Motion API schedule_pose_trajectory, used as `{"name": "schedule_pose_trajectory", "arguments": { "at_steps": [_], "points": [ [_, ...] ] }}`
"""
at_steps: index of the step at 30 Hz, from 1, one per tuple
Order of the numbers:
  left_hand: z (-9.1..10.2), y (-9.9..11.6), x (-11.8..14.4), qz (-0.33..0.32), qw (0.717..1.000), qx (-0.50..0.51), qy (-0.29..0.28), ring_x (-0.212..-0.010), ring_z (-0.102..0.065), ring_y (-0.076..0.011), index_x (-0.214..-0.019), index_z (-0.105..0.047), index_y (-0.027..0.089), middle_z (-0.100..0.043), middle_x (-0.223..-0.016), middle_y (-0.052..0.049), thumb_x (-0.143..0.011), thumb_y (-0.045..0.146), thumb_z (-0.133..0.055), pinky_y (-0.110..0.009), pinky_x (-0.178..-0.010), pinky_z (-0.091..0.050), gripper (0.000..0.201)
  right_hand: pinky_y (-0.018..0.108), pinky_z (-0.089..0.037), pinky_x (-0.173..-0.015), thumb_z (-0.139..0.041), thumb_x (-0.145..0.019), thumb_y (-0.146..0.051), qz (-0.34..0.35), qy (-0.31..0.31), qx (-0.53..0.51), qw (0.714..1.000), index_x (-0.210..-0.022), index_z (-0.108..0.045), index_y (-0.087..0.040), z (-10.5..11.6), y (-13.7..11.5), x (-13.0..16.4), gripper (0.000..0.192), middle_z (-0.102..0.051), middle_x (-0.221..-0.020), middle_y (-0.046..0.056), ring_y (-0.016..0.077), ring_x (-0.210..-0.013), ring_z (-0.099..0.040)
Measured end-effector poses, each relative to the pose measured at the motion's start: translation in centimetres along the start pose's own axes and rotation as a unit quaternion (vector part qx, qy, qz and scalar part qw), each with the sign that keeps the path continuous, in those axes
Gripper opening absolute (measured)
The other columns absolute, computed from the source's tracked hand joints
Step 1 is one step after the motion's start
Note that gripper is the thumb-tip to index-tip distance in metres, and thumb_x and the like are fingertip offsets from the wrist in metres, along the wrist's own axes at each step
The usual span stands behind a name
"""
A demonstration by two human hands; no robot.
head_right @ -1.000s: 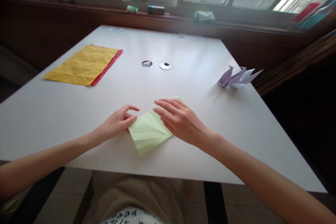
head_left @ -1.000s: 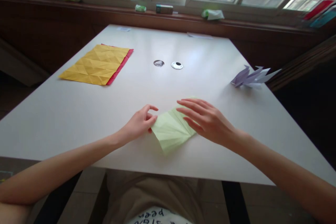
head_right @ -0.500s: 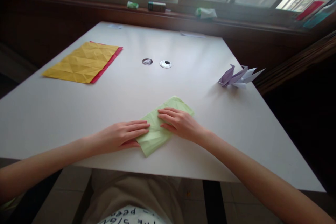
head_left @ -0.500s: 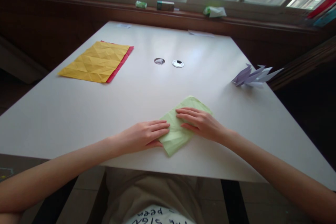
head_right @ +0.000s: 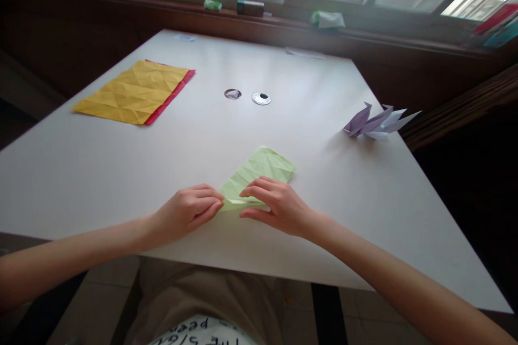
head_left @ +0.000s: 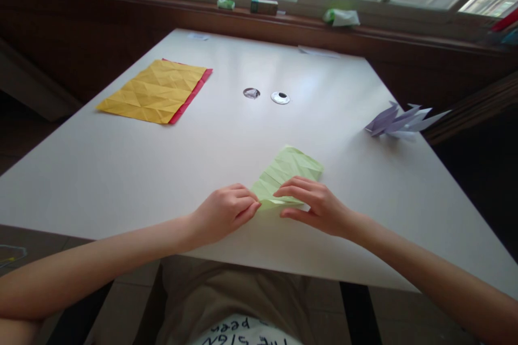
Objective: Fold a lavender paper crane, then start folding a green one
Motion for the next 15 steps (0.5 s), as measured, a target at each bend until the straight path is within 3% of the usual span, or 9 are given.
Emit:
{"name": "schedule_pose_trajectory", "arguments": {
  "at_steps": [3,7,10,15],
  "points": [
    [-0.3,0.2,0.1,0.043,0.999,0.015,0.005,-0.071,-0.058,-0.0111,-0.071,-0.062,0.014,-0.065,-0.076,-0.003,-0.090,0.022,-0.040,-0.022,-0.068,-0.046,0.030,0.022,-0.041,-0.058,-0.049,-0.087,-0.028,-0.038,0.020,-0.019,0.999,-0.081,-0.057,-0.016,-0.6,0.2,-0.7,0.015,-0.058,-0.072,0.002,0.0102,-0.064,-0.052],
    [-0.5,-0.1,0.9,0.069,0.996,0.045,-0.015,-0.064,-0.055,-0.0080,-0.076,-0.057,0.015,-0.060,-0.078,-0.001,-0.088,0.023,-0.043,-0.019,-0.062,-0.044,0.020,0.019,-0.033,-0.050,-0.049,-0.086,-0.025,-0.103,0.022,-0.029,0.994,-0.067,-0.050,-0.016,-1.5,1.4,-1.5,0.021,-0.046,-0.060,-0.003,0.0069,-0.053,-0.042],
    [-0.5,-0.7,1.6,0.081,0.996,0.045,0.000,-0.065,-0.052,-0.0073,-0.086,-0.050,0.017,-0.055,-0.086,-0.001,-0.084,0.020,-0.049,-0.020,-0.062,-0.046,0.005,0.019,-0.032,-0.051,-0.049,-0.084,-0.025,-0.121,0.007,-0.028,0.992,-0.067,-0.050,-0.016,-1.9,2.0,-1.9,0.020,-0.047,-0.061,-0.003,0.0069,-0.054,-0.042],
    [-0.4,-0.6,2.3,0.043,0.998,-0.045,0.003,-0.079,-0.055,-0.0112,-0.108,-0.048,0.019,-0.052,-0.102,-0.006,-0.084,0.014,-0.047,-0.026,-0.072,-0.051,0.025,0.019,-0.032,-0.051,-0.051,-0.082,-0.024,-0.134,0.012,-0.001,0.991,-0.076,-0.054,-0.017,-2.4,2.4,-2.0,0.009,-0.051,-0.061,-0.003,0.0076,-0.053,-0.044]
  ]
}}
Point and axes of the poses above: each hand's wrist, its own x-axis away from the middle knuckle, its own z-axis out of the back of the hand, y = z × x, the point moved 3 cm from there along -x, towards the middle knuckle
